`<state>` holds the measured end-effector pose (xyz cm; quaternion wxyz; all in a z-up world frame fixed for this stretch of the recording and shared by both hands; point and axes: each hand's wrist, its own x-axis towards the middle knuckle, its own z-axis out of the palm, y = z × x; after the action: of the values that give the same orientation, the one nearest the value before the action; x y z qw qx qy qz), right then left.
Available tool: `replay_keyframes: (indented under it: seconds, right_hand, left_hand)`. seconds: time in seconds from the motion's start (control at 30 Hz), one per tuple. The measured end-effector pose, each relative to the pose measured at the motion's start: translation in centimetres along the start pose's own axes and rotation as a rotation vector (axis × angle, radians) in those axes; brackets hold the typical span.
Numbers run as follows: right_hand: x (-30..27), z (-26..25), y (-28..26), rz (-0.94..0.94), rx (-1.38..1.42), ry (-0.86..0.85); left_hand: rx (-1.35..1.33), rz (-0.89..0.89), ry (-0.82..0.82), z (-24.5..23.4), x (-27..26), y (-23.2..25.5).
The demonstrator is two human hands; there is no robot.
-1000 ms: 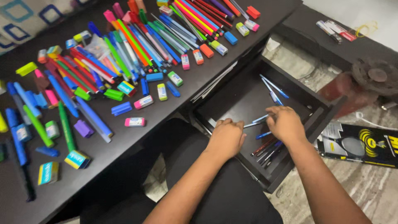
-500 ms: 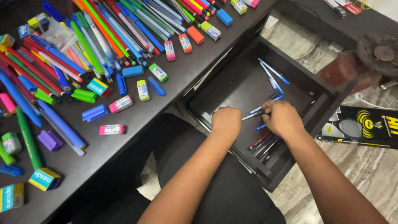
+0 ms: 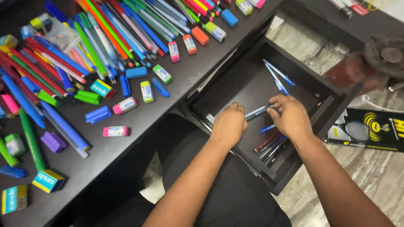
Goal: The person repeatedly picks up pens and erasers from a table and places them into an open drawer. The person handles the items one at a time, moving them from the table surface into the drawer compartment.
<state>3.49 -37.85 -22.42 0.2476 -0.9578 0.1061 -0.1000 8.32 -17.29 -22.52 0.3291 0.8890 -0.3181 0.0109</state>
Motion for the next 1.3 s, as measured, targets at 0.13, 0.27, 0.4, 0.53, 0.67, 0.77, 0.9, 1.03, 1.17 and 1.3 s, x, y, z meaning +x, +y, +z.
replay_keyframes:
  seconds: [0.13, 0.27, 0.4, 0.53, 0.67, 0.77, 0.9, 1.03, 1.17, 1.3]
  right_hand:
    - [-0.7, -1.1, -1.0, -0.1, 0.197, 0.123]
    - [-1.9, -2.6, -4.4, -0.114, 0.315, 0.206]
    - [-2.8, -4.5, -9.0, -0.104, 0.314, 0.256]
    - [-2.8, -6.8, -13.6, -0.222, 0.35, 0.338]
    - [-3.4, -8.0, -17.4, -0.273, 0.479, 0.333]
    - [-4.2, -8.8, -19.9, -0.272, 0.492, 0.336]
    - [-4.3, -8.7, -23.2, -0.196, 0.808, 0.196]
    - [-3.1, -8.8, -25.8, -0.141, 0.986, 0.009]
    - [-1.1, -7.8, -27.7, -0.128, 1.046, -0.066]
    - [2.2, -6.0, -29.5, -0.234, 0.898, -0.063]
  left_hand:
    - [-0.117, 0.036, 0.169, -2.4, -1.3, 1.2]
    - [-0.208, 0.114, 0.311, -5.8, -3.4, 2.9]
    - [-0.254, 0.233, 0.449, -9.3, -5.0, 4.5]
    - [-0.267, 0.291, 0.602, -12.4, -5.7, 6.5]
    - [-0.281, 0.352, 0.738, -14.6, -6.7, 7.7]
    - [-0.273, 0.381, 0.844, -16.3, -7.6, 8.6]
    - [-0.227, 0.42, 0.936, -18.1, -8.0, 8.6]
    - [-0.219, 0.383, 0.988, -19.0, -8.3, 7.9]
    - [-0.154, 0.342, 1.003, -20.2, -8.0, 6.4]
    - [-0.132, 0.272, 0.959, -21.8, -8.5, 5.2]
